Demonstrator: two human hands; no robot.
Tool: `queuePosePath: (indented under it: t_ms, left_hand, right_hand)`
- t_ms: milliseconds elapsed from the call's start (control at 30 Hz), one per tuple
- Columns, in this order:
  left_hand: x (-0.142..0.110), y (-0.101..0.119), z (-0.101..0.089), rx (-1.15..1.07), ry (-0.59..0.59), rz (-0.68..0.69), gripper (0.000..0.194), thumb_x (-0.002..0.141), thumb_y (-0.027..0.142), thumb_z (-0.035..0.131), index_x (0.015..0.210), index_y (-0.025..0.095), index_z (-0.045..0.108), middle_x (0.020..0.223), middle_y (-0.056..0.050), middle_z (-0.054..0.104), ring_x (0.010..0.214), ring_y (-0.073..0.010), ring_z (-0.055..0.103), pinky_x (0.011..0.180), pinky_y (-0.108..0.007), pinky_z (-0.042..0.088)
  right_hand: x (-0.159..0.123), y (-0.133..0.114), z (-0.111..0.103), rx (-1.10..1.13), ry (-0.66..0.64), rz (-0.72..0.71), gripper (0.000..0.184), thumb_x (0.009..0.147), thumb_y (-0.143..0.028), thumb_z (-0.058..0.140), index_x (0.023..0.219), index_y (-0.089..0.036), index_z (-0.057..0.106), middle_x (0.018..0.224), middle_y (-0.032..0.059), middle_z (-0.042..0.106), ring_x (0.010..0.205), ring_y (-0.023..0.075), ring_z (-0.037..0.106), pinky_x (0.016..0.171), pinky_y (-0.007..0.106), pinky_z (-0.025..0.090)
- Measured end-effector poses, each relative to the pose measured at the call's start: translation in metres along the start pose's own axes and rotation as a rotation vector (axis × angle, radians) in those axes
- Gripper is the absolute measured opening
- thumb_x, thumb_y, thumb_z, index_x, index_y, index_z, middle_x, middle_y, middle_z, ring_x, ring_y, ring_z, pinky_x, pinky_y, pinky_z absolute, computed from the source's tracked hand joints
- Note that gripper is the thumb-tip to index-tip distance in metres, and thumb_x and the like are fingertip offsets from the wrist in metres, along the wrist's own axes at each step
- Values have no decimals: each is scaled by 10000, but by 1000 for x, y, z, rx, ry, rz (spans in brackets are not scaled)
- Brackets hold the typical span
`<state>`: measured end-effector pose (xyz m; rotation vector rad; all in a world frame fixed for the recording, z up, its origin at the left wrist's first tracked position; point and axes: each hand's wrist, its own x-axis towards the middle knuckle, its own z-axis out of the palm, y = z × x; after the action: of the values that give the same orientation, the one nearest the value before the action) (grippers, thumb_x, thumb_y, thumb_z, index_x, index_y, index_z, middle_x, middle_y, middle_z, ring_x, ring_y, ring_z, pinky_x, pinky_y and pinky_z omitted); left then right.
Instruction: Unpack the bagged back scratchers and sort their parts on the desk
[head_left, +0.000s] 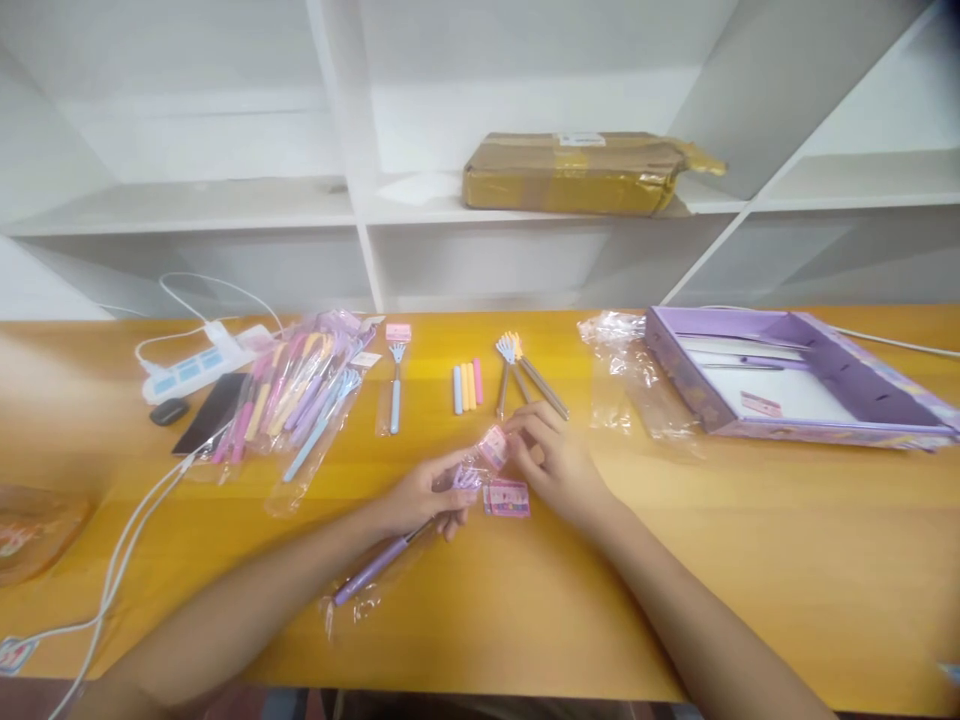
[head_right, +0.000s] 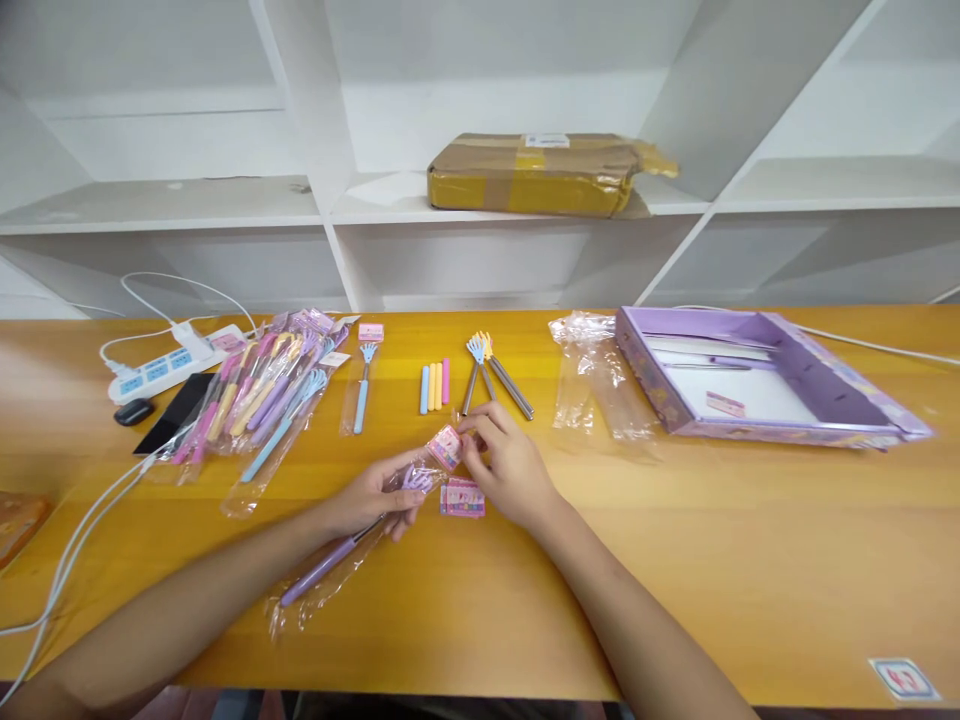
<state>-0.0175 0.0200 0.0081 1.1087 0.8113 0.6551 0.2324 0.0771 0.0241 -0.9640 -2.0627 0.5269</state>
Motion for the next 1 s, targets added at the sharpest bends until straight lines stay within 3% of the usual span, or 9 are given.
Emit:
queuePosePath:
  t_ms: [233, 367, 467, 633, 733, 800, 867, 933, 1000]
  left_hand:
    - [-1, -3, 0, -12, 47, -1, 1000, 934, 500, 813, 1722, 159, 299, 726, 11, 719, 497, -119, 649, 470, -202, 449]
    - [-1, 1, 2, -12, 49, 4, 959, 930, 514, 814, 1693, 152, 362, 715, 15, 708, 493, -115, 631, 472, -203, 437]
    - [-1, 3, 2, -27, 40, 5, 940, 917, 529, 823, 1667, 148, 403, 700, 18, 698, 487, -111, 620, 464, -198, 414]
    - [0, -1, -1, -29, 48, -5, 960, 933, 523, 805, 1695, 167, 343, 713, 19, 706, 492, -112, 626, 464, -197, 417]
    - [1, -3, -3, -48, 80, -16, 1027, 912, 527, 818, 1704, 151, 283, 697, 28, 703, 479, -116, 620, 446, -195, 394]
    - [2, -2, -3, -81, 122, -14, 965, 904, 529, 816, 1651, 135, 351, 692, 33, 696, 463, -108, 597, 432, -194, 366]
    - [3, 0, -3, -109, 150, -10, 803, 917, 539, 795, 1531, 133, 473, 688, 39, 679, 445, -92, 561, 425, -195, 344]
    - [4, 1, -2, -105, 161, -5, 626, 940, 551, 770, 1370, 145, 565, 689, 44, 661, 438, -75, 533, 427, -193, 336]
    - [5, 2, 0, -83, 161, 3, 530, 955, 563, 755, 1255, 162, 585, 695, 48, 653, 440, -67, 521, 433, -190, 343]
  right_hand:
    - [3, -4, -1, 194, -58, 67, 158, 1078, -360, 568, 1070, -257, 687, 1122, 96, 638, 1058, 254, 663, 883, 405, 603]
    - [4, -1, 3, 349, -77, 162, 232, 1069, -436, 591, 982, -247, 693, 1084, 76, 608, 1044, 239, 645, 944, 409, 574]
    - [6, 5, 5, 406, -11, 211, 299, 1042, -514, 627, 931, -247, 704, 1067, 71, 598, 1042, 239, 627, 957, 405, 560]
    - [13, 27, -13, 408, 185, 381, 369, 969, -597, 686, 866, -243, 670, 975, 43, 612, 898, 203, 605, 775, 323, 528]
    - [17, 40, -38, 440, 200, 514, 380, 940, -614, 702, 902, -239, 661, 844, 9, 639, 714, 162, 549, 643, 290, 446]
    - [18, 44, -51, 446, 83, 534, 424, 896, -648, 737, 888, -227, 686, 816, 13, 673, 703, 167, 567, 643, 299, 443]
    - [17, 44, -57, 445, -158, 504, 461, 869, -673, 758, 875, -214, 724, 853, 37, 726, 782, 202, 641, 715, 326, 490]
    - [15, 40, -53, 418, -411, 448, 474, 896, -682, 733, 893, -208, 753, 908, 58, 761, 856, 232, 686, 788, 355, 524]
    - [12, 34, -43, 278, -492, 362, 466, 953, -668, 680, 899, -212, 761, 941, 72, 758, 872, 237, 690, 821, 372, 535]
